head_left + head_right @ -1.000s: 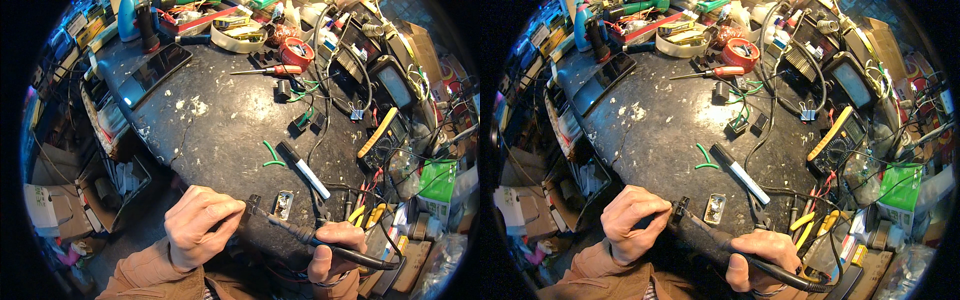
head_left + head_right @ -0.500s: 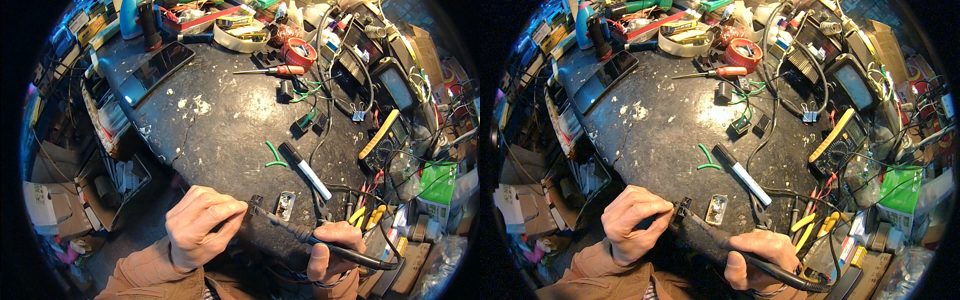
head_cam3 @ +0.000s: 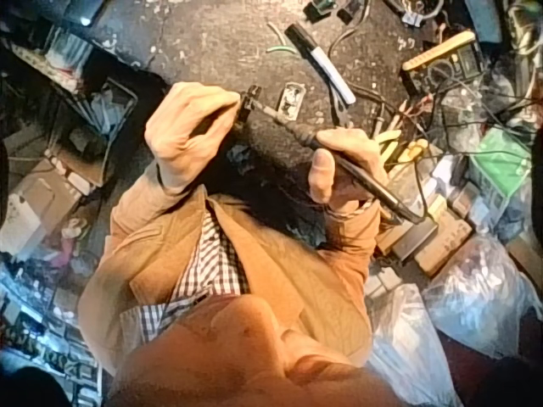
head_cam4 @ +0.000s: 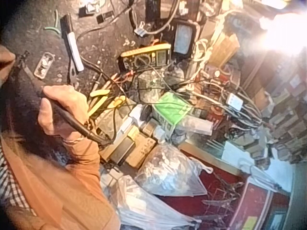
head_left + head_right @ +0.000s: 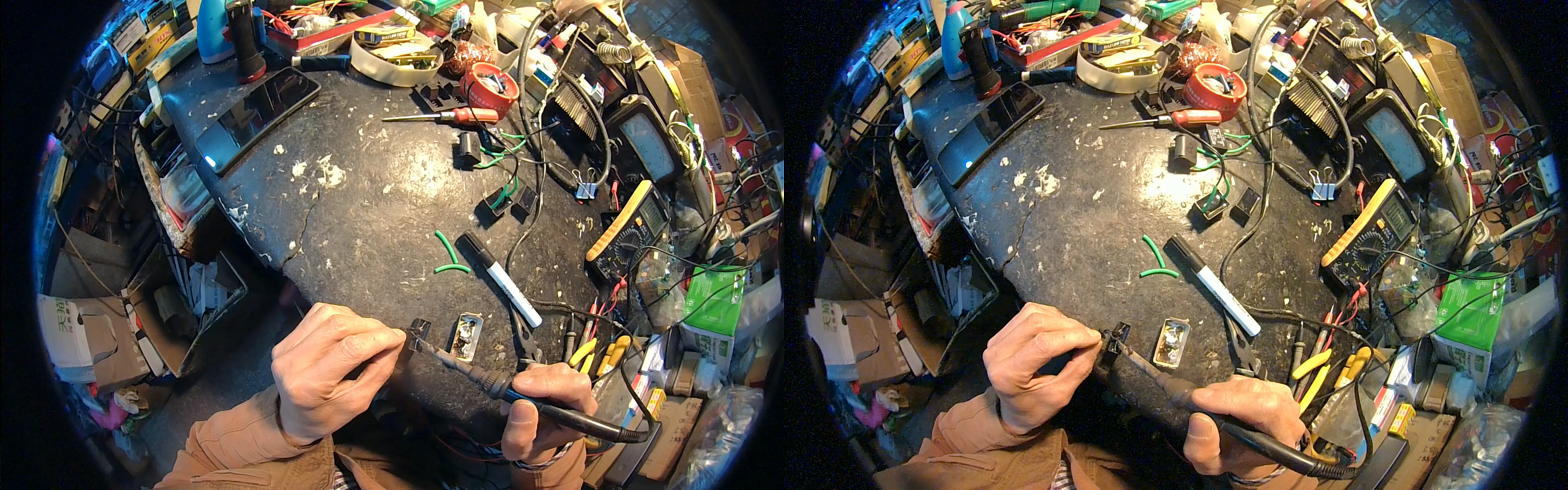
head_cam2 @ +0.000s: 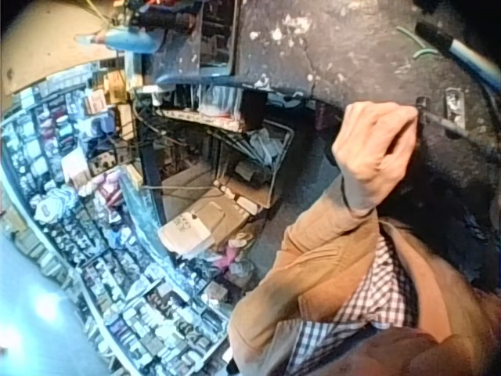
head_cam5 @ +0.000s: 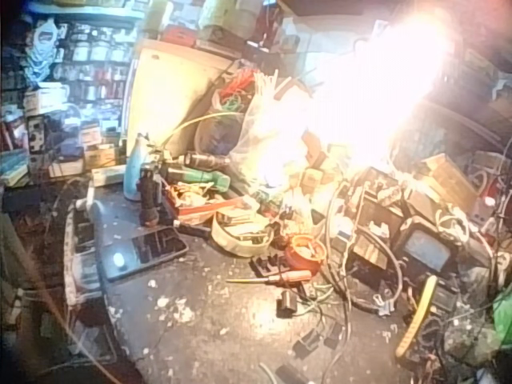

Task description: The person repairs a small black electronic component by soldering wires, applying adhesive, and using a screwdriver to adjust internal parts. The person handles wires, a soldering iron, a tube of adhesive, and a screwdriver on a cluttered workbench.

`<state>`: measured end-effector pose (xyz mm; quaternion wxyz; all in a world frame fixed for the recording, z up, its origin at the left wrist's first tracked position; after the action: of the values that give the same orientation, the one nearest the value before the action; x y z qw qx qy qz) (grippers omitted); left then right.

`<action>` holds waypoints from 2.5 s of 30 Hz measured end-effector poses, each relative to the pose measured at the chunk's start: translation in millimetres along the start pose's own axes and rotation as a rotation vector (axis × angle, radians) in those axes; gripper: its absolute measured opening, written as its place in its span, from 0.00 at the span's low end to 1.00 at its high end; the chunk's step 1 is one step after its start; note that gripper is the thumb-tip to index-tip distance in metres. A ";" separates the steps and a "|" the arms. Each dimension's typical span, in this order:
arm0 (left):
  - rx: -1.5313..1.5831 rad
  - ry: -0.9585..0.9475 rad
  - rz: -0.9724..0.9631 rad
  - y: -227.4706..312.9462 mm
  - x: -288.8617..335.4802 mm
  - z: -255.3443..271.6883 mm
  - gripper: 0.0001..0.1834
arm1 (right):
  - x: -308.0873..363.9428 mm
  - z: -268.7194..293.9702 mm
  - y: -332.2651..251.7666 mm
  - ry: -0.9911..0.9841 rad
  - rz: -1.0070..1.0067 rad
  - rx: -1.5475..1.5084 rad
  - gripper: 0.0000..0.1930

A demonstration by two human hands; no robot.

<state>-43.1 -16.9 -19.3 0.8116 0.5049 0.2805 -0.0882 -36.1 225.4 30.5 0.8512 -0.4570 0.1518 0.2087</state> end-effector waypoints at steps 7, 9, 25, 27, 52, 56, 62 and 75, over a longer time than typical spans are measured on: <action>-0.002 -0.001 0.009 -0.6 -0.5 0.2 0.15 | 0.9 0.3 0.4 -0.011 -0.020 -0.080 0.17; 0.003 0.001 0.004 -0.7 -0.2 0.3 0.15 | 1.6 -1.3 1.6 0.009 -0.041 -0.077 0.17; 0.018 -0.032 -0.001 -2.7 -0.1 2.4 0.16 | -3.3 1.3 -4.5 -0.042 -0.041 -0.019 0.17; 0.017 -0.033 -0.004 -3.0 0.3 2.7 0.16 | -1.2 0.9 -3.3 -0.030 -0.083 -0.056 0.17; 0.017 -0.033 0.004 -2.1 -1.4 3.4 0.16 | 6.6 -4.7 5.0 0.118 -0.105 -0.154 0.24; 0.017 -0.003 0.019 -0.6 -1.6 1.9 0.14 | 7.7 -2.6 7.1 0.116 -0.089 -0.139 0.23; 0.021 -0.010 0.009 -1.1 -1.2 2.1 0.15 | 9.4 2.5 9.3 0.065 -0.038 -0.057 0.23; 0.002 -0.023 -0.001 -0.5 -2.2 2.1 0.15 | 13.1 9.0 8.5 0.060 -0.159 -0.195 0.17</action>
<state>-44.4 -19.3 -17.8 0.8140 0.5047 0.2715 -0.0947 -28.3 240.0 23.4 0.8116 -0.5544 0.1194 0.1405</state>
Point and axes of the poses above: each hand's wrist, its own x-axis away from the middle knuckle, its own z-axis out of the back of the hand, y = z × x, the point moved 3 cm from there along -x, towards the middle knuckle, and after that the axes turned 2 degrees about y, right-handed, at the moved point
